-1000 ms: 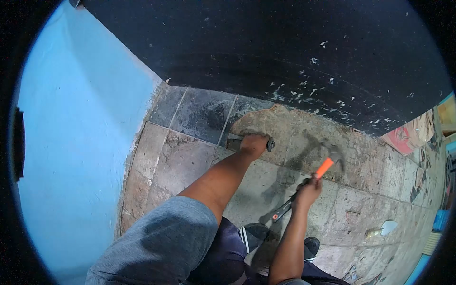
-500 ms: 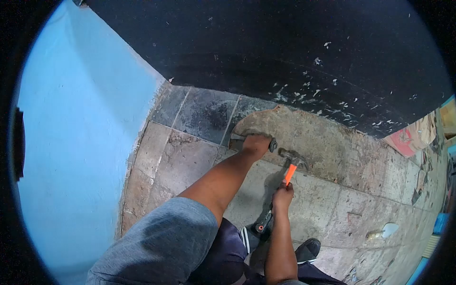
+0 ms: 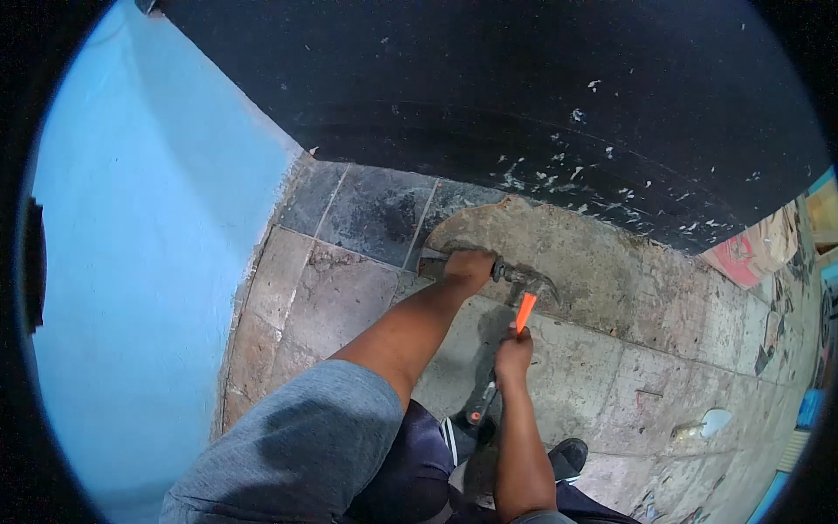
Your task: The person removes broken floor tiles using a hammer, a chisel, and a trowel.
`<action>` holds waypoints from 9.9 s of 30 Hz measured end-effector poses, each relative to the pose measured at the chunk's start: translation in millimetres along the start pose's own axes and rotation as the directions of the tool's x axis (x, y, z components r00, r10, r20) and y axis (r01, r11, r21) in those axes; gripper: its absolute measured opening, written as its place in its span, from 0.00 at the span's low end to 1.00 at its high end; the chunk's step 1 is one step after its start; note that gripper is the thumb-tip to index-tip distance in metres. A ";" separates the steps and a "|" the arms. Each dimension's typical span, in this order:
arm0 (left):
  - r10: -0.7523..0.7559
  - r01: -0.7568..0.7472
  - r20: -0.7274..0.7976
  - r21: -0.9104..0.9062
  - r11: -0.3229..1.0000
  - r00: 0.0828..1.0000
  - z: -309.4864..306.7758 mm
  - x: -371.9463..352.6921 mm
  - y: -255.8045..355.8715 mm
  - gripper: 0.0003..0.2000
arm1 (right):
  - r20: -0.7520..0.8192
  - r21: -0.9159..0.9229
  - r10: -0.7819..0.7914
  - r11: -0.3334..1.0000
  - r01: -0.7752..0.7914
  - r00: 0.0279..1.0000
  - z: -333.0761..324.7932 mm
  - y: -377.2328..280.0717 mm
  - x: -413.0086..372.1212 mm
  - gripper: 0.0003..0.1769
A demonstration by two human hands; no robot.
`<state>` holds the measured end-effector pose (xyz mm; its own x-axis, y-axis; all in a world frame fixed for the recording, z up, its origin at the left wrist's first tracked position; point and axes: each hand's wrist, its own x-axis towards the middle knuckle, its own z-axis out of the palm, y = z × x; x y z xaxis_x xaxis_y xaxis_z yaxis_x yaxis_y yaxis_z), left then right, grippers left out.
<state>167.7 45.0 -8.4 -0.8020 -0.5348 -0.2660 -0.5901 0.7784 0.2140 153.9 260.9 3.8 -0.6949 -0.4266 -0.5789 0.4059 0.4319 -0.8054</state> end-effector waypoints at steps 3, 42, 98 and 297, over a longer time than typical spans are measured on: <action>0.013 -0.013 -0.029 0.000 1.000 1.000 -2.1 2.0 -0.8 0.10 | 0.022 0.093 0.112 0.989 -0.113 0.994 -8.2 -16.3 -0.9 0.14; -0.034 0.014 0.093 0.213 0.977 0.995 -24.1 -9.5 12.7 0.12 | -0.035 0.098 0.009 0.995 -0.005 0.999 7.9 8.4 16.6 0.09; 0.004 -0.079 0.204 0.363 0.929 0.979 -31.5 -12.7 11.9 0.12 | -0.008 0.033 -0.128 0.991 0.128 0.992 17.5 43.3 22.3 0.03; 0.380 -0.326 -0.006 0.502 0.801 0.925 -22.2 33.7 -11.8 0.15 | -0.033 0.270 0.109 0.958 -0.096 0.993 11.9 -8.8 0.8 0.14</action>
<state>145.6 10.4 1.0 -0.9666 -0.2008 -0.1590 -0.1649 0.9628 -0.2139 156.8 247.4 8.9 -0.6657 -0.3503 -0.6589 0.6160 0.2404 -0.7502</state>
